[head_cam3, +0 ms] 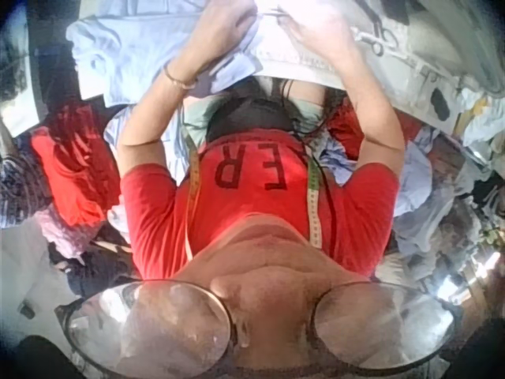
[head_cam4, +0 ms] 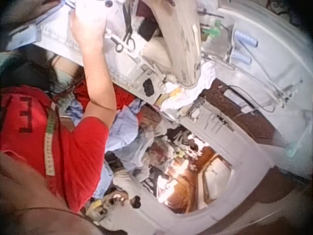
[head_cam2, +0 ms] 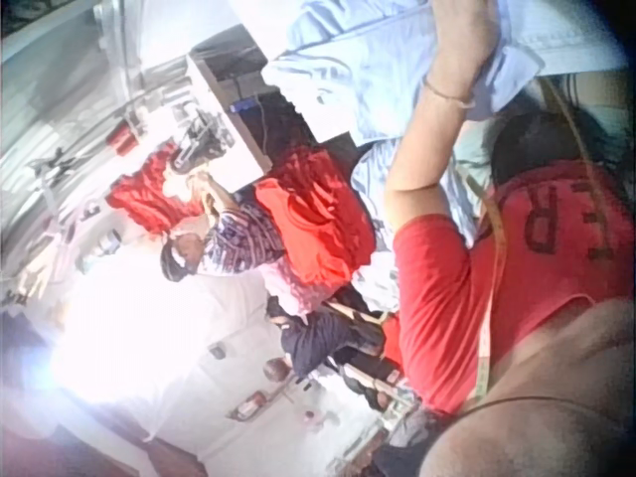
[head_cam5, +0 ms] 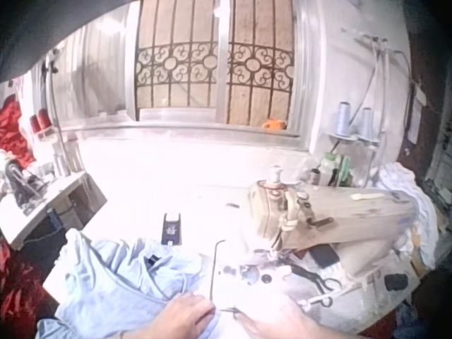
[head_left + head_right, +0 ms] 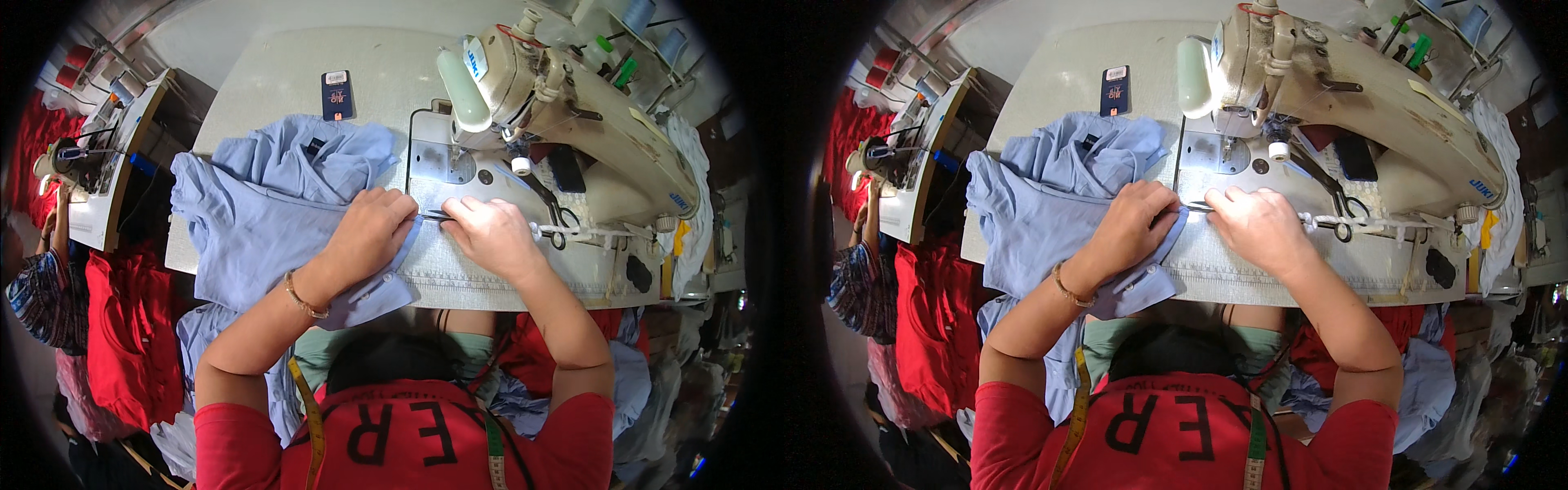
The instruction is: The person picks up a light-blue button-down shirt and positions the edge of the sleeve cuff under the needle of an industrial sewing machine, sewing along the seam while guiding the fabric by hand.
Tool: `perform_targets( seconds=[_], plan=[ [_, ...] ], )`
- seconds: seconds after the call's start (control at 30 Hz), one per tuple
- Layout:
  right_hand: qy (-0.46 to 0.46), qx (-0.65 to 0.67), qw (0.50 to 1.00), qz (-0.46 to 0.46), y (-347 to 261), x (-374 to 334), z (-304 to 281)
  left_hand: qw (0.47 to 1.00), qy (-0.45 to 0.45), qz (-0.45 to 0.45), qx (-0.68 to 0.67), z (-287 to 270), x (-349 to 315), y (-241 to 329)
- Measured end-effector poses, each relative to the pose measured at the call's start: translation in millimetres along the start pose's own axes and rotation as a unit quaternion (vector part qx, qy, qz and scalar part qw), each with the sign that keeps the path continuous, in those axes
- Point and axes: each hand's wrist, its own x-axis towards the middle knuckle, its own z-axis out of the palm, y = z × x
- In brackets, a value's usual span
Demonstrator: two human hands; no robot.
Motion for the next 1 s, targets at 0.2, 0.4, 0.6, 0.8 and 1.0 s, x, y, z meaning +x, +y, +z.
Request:
perform_targets(
  seconds=[0.2, 0.4, 0.6, 0.8, 1.0],
  plan=[
    [0.003, -0.053, 0.998, -0.026, -8, 10, 7, 1.000, 0.000, 0.018, 0.011, 0, 0, 1],
    [0.027, -0.054, 0.998, -0.016, -14, 7, 12, 1.000, 0.004, 0.022, 0.003, -1, -1, 2],
    [0.028, -0.079, 0.996, -0.027, -14, 8, 12, 1.000, 0.011, 0.025, 0.008, -1, 0, 2],
    [0.049, -0.087, 0.993, -0.063, -9, 10, 13, 1.000, 0.005, 0.030, -0.001, -1, 0, 2],
    [0.017, -0.048, 0.996, -0.072, -4, 15, 7, 0.999, 0.016, 0.037, -0.019, -2, -1, 0]
  ],
)
